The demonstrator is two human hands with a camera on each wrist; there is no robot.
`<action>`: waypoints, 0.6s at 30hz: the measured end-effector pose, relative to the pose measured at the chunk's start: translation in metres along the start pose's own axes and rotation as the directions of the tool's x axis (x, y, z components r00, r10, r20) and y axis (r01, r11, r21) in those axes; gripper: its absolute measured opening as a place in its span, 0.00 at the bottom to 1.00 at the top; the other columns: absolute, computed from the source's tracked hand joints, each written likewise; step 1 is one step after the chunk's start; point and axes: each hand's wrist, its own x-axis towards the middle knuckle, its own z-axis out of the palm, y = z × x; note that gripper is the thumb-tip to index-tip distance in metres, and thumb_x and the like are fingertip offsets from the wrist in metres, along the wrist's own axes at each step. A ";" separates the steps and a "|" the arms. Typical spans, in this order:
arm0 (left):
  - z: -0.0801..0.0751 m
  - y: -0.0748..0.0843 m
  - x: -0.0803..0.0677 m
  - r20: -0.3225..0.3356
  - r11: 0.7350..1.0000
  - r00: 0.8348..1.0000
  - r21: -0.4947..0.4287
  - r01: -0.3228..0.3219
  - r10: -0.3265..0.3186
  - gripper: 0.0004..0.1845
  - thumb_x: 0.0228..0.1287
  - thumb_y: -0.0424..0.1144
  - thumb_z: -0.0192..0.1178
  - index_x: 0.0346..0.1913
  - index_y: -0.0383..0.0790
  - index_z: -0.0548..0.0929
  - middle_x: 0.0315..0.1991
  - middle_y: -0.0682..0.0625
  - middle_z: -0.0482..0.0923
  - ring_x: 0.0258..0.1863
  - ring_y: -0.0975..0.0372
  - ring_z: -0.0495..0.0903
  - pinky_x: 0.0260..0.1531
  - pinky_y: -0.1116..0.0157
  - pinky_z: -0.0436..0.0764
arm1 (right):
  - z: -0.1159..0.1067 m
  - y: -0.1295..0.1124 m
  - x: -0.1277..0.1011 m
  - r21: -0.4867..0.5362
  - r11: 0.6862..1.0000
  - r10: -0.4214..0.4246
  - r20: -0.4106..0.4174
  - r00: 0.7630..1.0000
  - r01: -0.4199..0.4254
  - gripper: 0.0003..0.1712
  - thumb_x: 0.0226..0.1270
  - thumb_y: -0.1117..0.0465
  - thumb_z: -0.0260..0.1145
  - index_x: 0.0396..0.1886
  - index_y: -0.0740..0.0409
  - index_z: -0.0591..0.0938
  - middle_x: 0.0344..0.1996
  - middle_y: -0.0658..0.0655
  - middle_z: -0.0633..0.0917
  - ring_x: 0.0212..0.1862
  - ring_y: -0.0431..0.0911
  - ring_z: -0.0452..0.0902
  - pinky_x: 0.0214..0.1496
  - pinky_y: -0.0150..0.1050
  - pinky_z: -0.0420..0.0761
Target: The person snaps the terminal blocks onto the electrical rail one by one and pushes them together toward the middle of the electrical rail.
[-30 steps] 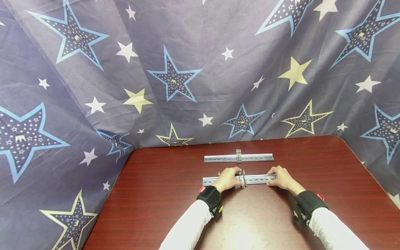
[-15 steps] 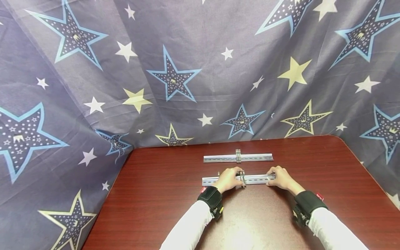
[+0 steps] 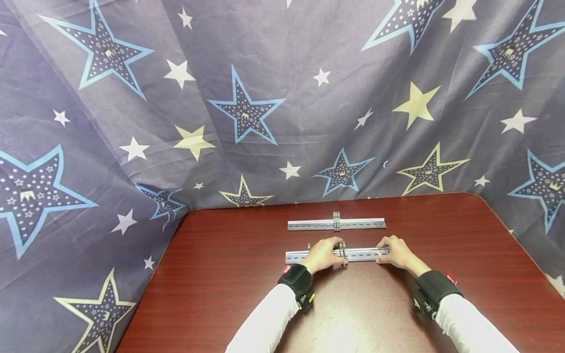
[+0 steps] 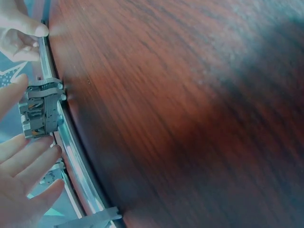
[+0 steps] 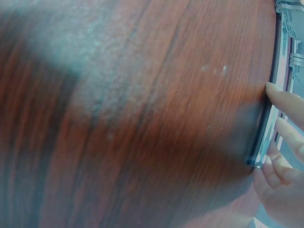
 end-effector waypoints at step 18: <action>-0.026 -0.026 -0.014 0.011 1.000 1.000 -0.016 0.018 -0.017 0.27 0.49 0.46 0.63 0.51 0.34 0.75 0.47 0.46 0.77 0.48 0.58 0.75 0.48 0.65 0.70 | 0.001 0.001 0.000 0.004 1.000 0.007 0.005 1.000 -0.007 0.18 0.34 0.65 0.72 0.29 0.66 0.78 0.31 0.66 0.76 0.38 0.60 0.69 0.41 0.52 0.68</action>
